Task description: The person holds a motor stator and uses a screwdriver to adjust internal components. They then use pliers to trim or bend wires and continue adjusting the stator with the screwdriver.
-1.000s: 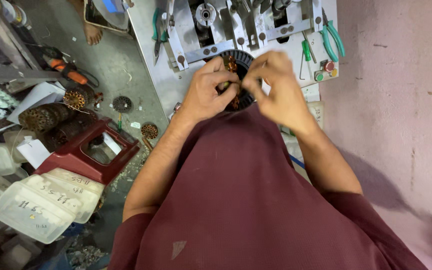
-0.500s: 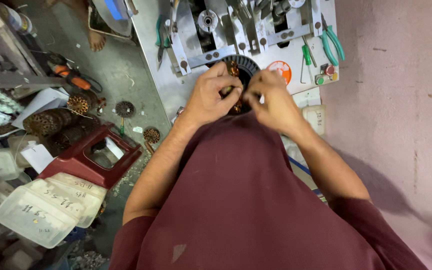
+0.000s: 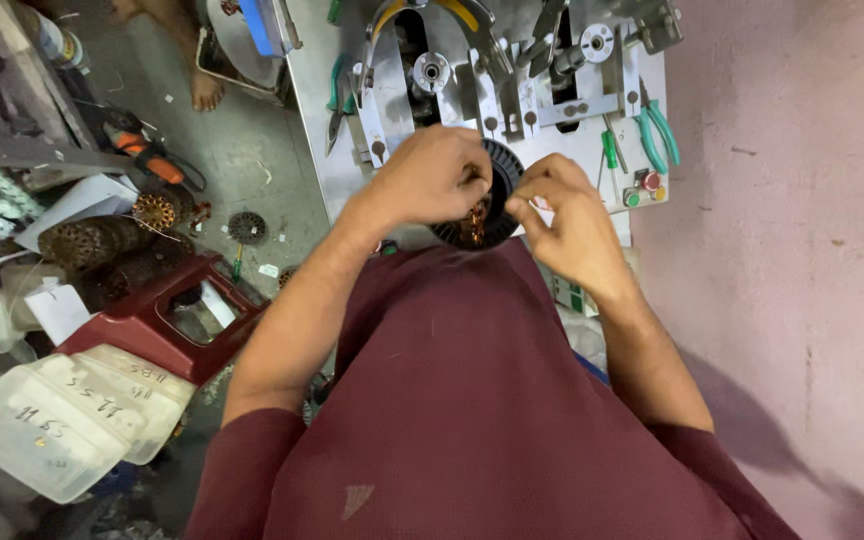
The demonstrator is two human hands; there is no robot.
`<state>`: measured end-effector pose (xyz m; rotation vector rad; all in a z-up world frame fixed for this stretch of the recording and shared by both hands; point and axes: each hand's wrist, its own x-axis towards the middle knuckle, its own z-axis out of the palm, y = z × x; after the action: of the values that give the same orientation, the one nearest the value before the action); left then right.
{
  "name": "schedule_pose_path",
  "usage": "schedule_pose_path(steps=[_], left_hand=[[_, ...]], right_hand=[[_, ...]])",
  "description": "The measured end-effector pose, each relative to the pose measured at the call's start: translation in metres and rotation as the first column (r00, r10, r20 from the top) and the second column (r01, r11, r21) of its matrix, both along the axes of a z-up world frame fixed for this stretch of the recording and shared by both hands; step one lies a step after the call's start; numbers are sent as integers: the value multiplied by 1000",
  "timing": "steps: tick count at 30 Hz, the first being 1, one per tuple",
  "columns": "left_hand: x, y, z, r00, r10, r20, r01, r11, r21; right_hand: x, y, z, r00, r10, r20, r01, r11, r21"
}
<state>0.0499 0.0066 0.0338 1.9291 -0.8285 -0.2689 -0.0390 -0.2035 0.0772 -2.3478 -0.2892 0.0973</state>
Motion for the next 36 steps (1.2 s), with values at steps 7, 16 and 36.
schedule_pose_path(steps=[7, 16, 36], left_hand=[[38, -7, 2, 958, -277, -78, 285, 950, 128], [30, -9, -21, 976, -198, -88, 196, 980, -33], [-47, 27, -64, 720, -171, -672, -482, 573, -662]], right_hand=[[1, 3, 7, 991, 88, 105, -91, 996, 23], [5, 15, -8, 940, 204, 272, -198, 979, -51], [20, 14, -34, 997, -82, -4, 81, 984, 157]])
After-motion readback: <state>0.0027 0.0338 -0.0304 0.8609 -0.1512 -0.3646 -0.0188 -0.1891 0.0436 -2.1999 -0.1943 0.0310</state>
